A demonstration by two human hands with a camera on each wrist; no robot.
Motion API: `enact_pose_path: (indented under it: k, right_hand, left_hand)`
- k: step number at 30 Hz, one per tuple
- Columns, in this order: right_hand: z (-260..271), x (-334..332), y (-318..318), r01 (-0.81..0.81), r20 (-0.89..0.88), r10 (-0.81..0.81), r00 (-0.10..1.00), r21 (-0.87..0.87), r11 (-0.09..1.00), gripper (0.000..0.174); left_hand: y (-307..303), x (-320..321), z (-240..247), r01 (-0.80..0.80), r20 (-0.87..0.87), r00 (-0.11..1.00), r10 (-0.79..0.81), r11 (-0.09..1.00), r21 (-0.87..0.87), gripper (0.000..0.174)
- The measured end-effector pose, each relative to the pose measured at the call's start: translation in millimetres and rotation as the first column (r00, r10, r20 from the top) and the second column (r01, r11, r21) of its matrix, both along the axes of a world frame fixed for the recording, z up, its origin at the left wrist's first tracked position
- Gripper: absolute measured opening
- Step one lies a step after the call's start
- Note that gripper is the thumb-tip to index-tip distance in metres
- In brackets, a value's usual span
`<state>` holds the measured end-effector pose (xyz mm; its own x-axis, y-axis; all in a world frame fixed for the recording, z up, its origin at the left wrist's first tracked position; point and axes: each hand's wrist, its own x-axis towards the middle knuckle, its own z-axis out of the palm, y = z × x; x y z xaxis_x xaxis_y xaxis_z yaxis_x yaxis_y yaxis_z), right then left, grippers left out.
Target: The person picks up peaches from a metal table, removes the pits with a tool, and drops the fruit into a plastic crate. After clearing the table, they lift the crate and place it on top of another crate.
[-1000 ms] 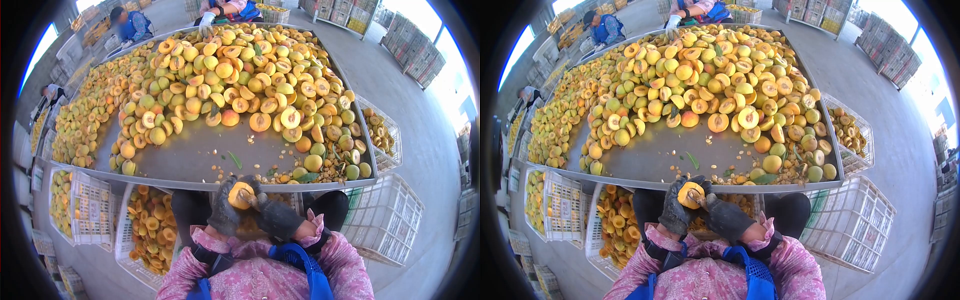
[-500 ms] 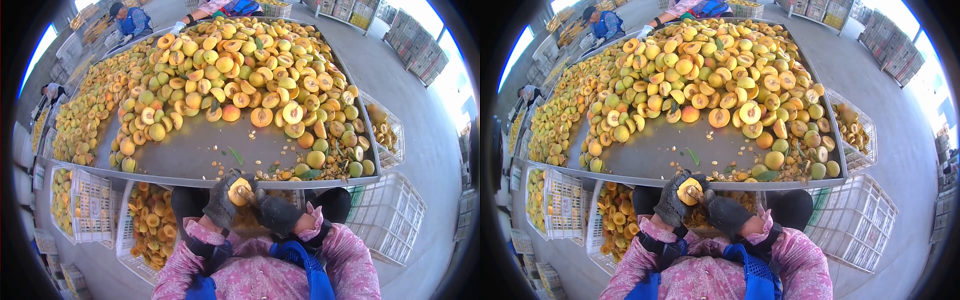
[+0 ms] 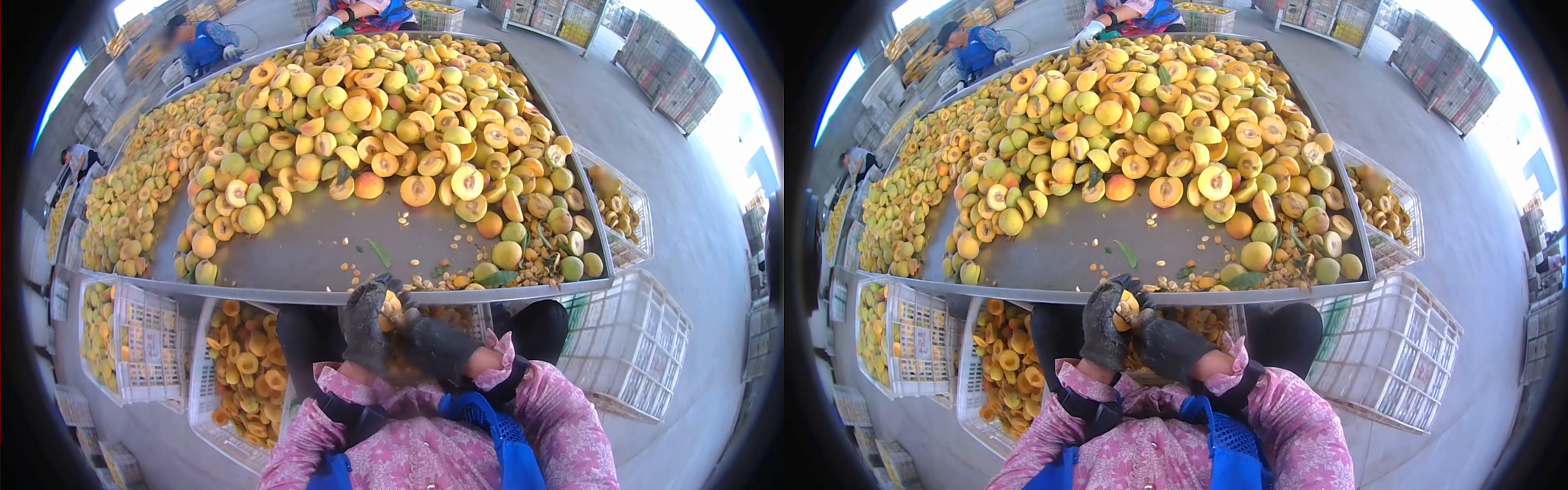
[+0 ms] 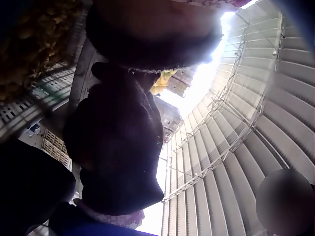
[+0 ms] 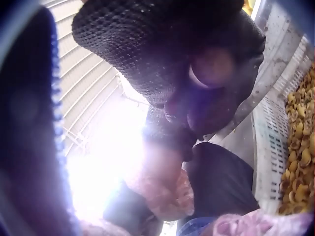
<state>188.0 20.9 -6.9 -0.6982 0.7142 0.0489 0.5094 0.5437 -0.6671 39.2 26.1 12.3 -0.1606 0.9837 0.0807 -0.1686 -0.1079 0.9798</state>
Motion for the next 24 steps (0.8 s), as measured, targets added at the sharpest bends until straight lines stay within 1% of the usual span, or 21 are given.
enact_pose_path:
  k: [1,2,3,4,5,6,7,8,9,10,12,13,14,15,16,17,19,20,22,23,24]
  right_hand:
    - [-19,-2,-1,-0.076,-0.069,0.085,0.994,0.129,0.989,0.028]
    - [-16,-3,-2,-0.07,-0.069,0.08,0.994,0.127,0.989,0.028]
    - [-13,-3,-2,-0.179,0.066,0.17,0.983,0.171,0.969,0.03]
    - [-11,-4,-2,-0.29,0.202,0.251,0.947,0.2,0.936,0.034]
    - [-13,-6,-3,-0.288,0.201,0.249,0.947,0.199,0.937,0.034]
    - [-16,-9,-4,-0.118,-0.04,0.116,0.992,-0.029,0.993,0.031]
    - [-18,-11,-6,0.008,-0.238,-0.08,0.968,-0.287,0.958,0.029]
    - [-10,-10,-5,0.012,-0.237,-0.083,0.968,-0.287,0.958,0.029]
    - [7,-7,-4,0.06,-0.119,-0.097,0.988,-0.28,0.958,0.031]
    - [19,-6,-4,0.105,-0.001,-0.11,0.994,-0.268,0.958,0.034]
    - [25,-7,-4,0.11,0.026,-0.107,0.994,-0.27,0.957,0.036]
    - [27,-8,-5,0.116,0.051,-0.106,0.993,-0.274,0.955,0.038]
    - [29,-9,-5,0.116,0.05,-0.107,0.993,-0.276,0.954,0.038]
    - [32,-10,-4,0.095,-0.007,-0.102,0.995,-0.292,0.952,0.036]
    - [34,-10,-2,0.074,-0.065,-0.099,0.993,-0.306,0.949,0.035]
    - [35,-9,-1,0.077,-0.065,-0.102,0.993,-0.307,0.949,0.035]
    - [37,-6,4,-0.014,-0.006,0.013,1.0,-0.313,0.95,0.034]
    - [42,-7,5,-0.013,-0.007,0.012,1.0,-0.313,0.95,0.034]
    - [58,-8,6,0.089,0.103,-0.047,0.994,-0.443,0.892,0.033]
    - [60,-8,5,0.09,0.103,-0.049,0.993,-0.442,0.892,0.033]
    - [61,-8,5,0.071,0.068,-0.045,0.997,-0.454,0.888,0.033]
  left_hand:
    - [0,-1,2,0.007,0.0,1.0,-0.007,1.0,-0.001,0.029]
    - [0,-3,3,0.002,-0.27,0.963,0.016,0.998,0.066,0.03]
    - [-1,-6,3,0.015,-0.518,0.853,0.056,0.991,0.131,0.031]
    - [-2,-7,2,0.018,-0.52,0.853,0.052,0.991,0.129,0.031]
    - [-2,-9,1,0.045,-0.596,0.799,0.078,0.981,0.188,0.031]
    - [-2,-10,0,0.077,-0.665,0.739,0.109,0.967,0.245,0.032]
    - [-1,-13,-3,0.081,-0.665,0.739,0.106,0.966,0.244,0.032]
    - [1,-17,-6,0.126,-0.72,0.675,0.158,0.938,0.324,0.031]
    - [3,-18,-5,0.176,-0.764,0.608,0.217,0.901,0.396,0.031]
    - [3,-19,-3,0.177,-0.764,0.608,0.216,0.901,0.396,0.031]
    - [3,-20,10,0.215,-0.66,0.746,0.088,0.906,0.364,0.029]
    - [4,-21,9,0.215,-0.661,0.745,0.088,0.907,0.363,0.029]
    - [4,-21,7,0.214,-0.675,0.728,0.122,0.894,0.393,0.031]
    - [4,-21,6,0.215,-0.686,0.71,0.157,0.88,0.424,0.033]
    - [3,-21,6,0.217,-0.687,0.71,0.155,0.88,0.423,0.033]
    - [2,-21,6,0.215,-0.696,0.695,0.178,0.873,0.438,0.034]
    - [1,-20,6,0.213,-0.705,0.68,0.203,0.865,0.455,0.034]
    - [1,-19,4,0.187,-0.711,0.67,0.212,0.879,0.439,0.031]
    - [0,-19,2,0.162,-0.717,0.661,0.22,0.891,0.423,0.029]
    - [-1,-18,1,0.153,-0.723,0.645,0.249,0.884,0.441,0.028]
    - [-1,-18,1,0.146,-0.728,0.627,0.277,0.876,0.46,0.028]
